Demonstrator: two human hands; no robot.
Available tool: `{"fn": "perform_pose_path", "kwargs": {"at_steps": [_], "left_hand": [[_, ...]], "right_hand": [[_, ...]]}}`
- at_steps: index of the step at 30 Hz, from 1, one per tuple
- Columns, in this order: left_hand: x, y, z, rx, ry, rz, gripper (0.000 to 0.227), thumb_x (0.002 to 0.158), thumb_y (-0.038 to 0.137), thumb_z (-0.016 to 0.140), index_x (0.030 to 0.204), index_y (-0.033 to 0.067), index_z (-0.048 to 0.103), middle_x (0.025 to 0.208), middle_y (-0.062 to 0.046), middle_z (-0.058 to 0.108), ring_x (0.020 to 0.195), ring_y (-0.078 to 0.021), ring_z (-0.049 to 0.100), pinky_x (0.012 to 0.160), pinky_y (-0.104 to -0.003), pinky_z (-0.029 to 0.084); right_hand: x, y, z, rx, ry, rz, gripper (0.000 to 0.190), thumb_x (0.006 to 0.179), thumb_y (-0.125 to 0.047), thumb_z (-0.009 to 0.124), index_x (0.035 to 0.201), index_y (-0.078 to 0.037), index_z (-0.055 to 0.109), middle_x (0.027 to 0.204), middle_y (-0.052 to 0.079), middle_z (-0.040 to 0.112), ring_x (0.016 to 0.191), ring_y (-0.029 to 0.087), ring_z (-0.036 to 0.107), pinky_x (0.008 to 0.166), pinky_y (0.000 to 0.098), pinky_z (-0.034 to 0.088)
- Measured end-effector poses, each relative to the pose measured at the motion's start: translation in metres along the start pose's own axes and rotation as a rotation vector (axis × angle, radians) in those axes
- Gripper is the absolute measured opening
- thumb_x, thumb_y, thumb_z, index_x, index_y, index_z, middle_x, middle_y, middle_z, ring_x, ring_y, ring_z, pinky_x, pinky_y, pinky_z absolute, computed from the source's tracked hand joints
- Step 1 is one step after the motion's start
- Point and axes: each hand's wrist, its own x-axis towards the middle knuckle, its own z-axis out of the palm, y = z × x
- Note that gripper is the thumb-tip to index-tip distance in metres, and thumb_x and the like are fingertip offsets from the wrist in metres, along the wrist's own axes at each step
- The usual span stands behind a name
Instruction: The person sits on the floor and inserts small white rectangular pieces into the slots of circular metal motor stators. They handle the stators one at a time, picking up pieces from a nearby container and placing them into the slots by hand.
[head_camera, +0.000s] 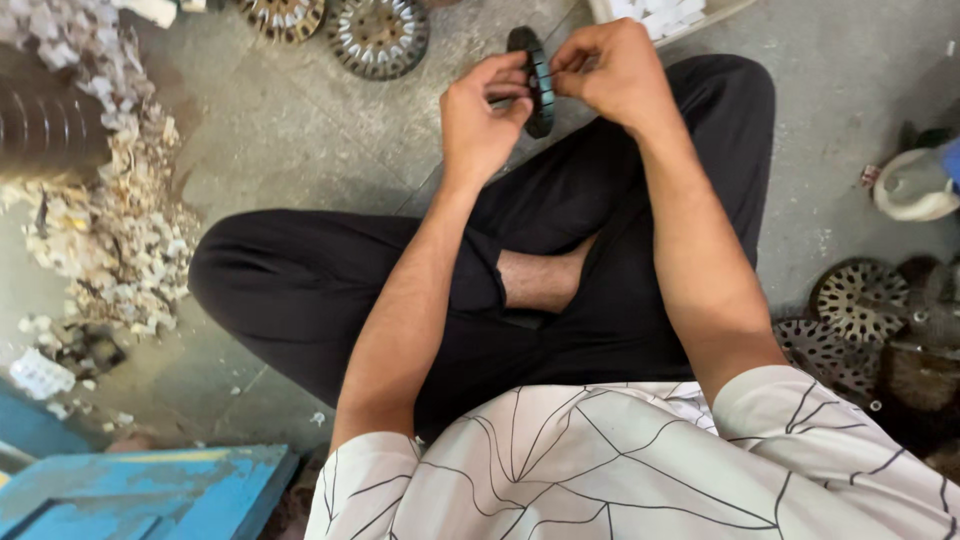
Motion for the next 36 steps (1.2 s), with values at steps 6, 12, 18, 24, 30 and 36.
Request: {"fn": "perform_pose_path", "kwargs": {"at_steps": [6, 12, 18, 24, 30, 36], "left_hand": [[0.000, 0.007, -0.005, 0.094, 0.083, 0.042, 0.037, 0.082, -0.006, 0.076, 0.118, 0.0021, 0.072, 0.099, -0.009, 0.081, 0.088, -0.0152, 0.080, 0.077, -0.029, 0.065], [0.002, 0.012, -0.008, 0.100, 0.128, 0.036, 0.034, 0.082, -0.007, 0.075, 0.115, 0.0024, 0.073, 0.097, -0.009, 0.080, 0.086, -0.0165, 0.080, 0.075, -0.029, 0.064], [0.002, 0.014, -0.017, 0.141, 0.105, 0.115, 0.055, 0.086, -0.011, 0.073, 0.135, 0.0100, 0.062, 0.098, -0.006, 0.078, 0.091, -0.0167, 0.079, 0.077, -0.028, 0.064], [0.002, 0.017, -0.026, 0.165, 0.088, 0.150, 0.062, 0.088, -0.016, 0.068, 0.141, 0.0141, 0.058, 0.094, -0.004, 0.076, 0.088, -0.0141, 0.076, 0.073, -0.028, 0.064], [0.004, 0.012, -0.030, 0.170, 0.108, 0.147, 0.063, 0.085, -0.017, 0.068, 0.139, 0.0129, 0.059, 0.091, -0.003, 0.076, 0.079, -0.0107, 0.071, 0.065, -0.025, 0.056], [0.008, 0.018, -0.031, -0.156, 0.194, -0.104, 0.046, 0.092, -0.005, 0.069, 0.136, 0.0080, 0.062, 0.080, 0.000, 0.070, 0.068, -0.0078, 0.064, 0.059, -0.024, 0.057]], "right_hand": [[0.001, -0.006, 0.008, 0.056, -0.009, -0.004, 0.014, 0.083, 0.000, 0.081, 0.096, -0.001, 0.078, 0.085, 0.004, 0.074, 0.079, 0.009, 0.068, 0.072, 0.0264, 0.054], [0.000, -0.009, 0.017, 0.015, 0.039, -0.002, 0.012, 0.087, -0.001, 0.083, 0.098, -0.001, 0.079, 0.087, 0.005, 0.074, 0.076, 0.009, 0.063, 0.066, 0.0256, 0.050], [0.004, -0.017, 0.026, 0.178, 0.037, -0.093, 0.016, 0.088, 0.002, 0.082, 0.098, -0.002, 0.071, 0.095, 0.002, 0.076, 0.090, 0.008, 0.072, 0.076, 0.0235, 0.054], [0.005, -0.040, 0.027, -0.025, 0.041, -0.139, 0.016, 0.085, -0.001, 0.084, 0.099, -0.006, 0.078, 0.093, 0.003, 0.078, 0.081, 0.010, 0.070, 0.070, 0.0252, 0.052], [0.002, -0.057, 0.024, -0.103, 0.044, -0.325, 0.016, 0.085, -0.002, 0.081, 0.100, -0.005, 0.076, 0.096, 0.010, 0.076, 0.089, 0.025, 0.075, 0.079, 0.0364, 0.057], [0.006, -0.052, 0.035, -0.118, 0.077, -0.325, 0.016, 0.081, 0.003, 0.074, 0.095, -0.004, 0.072, 0.093, 0.013, 0.075, 0.086, 0.029, 0.074, 0.074, 0.0393, 0.057]]}}
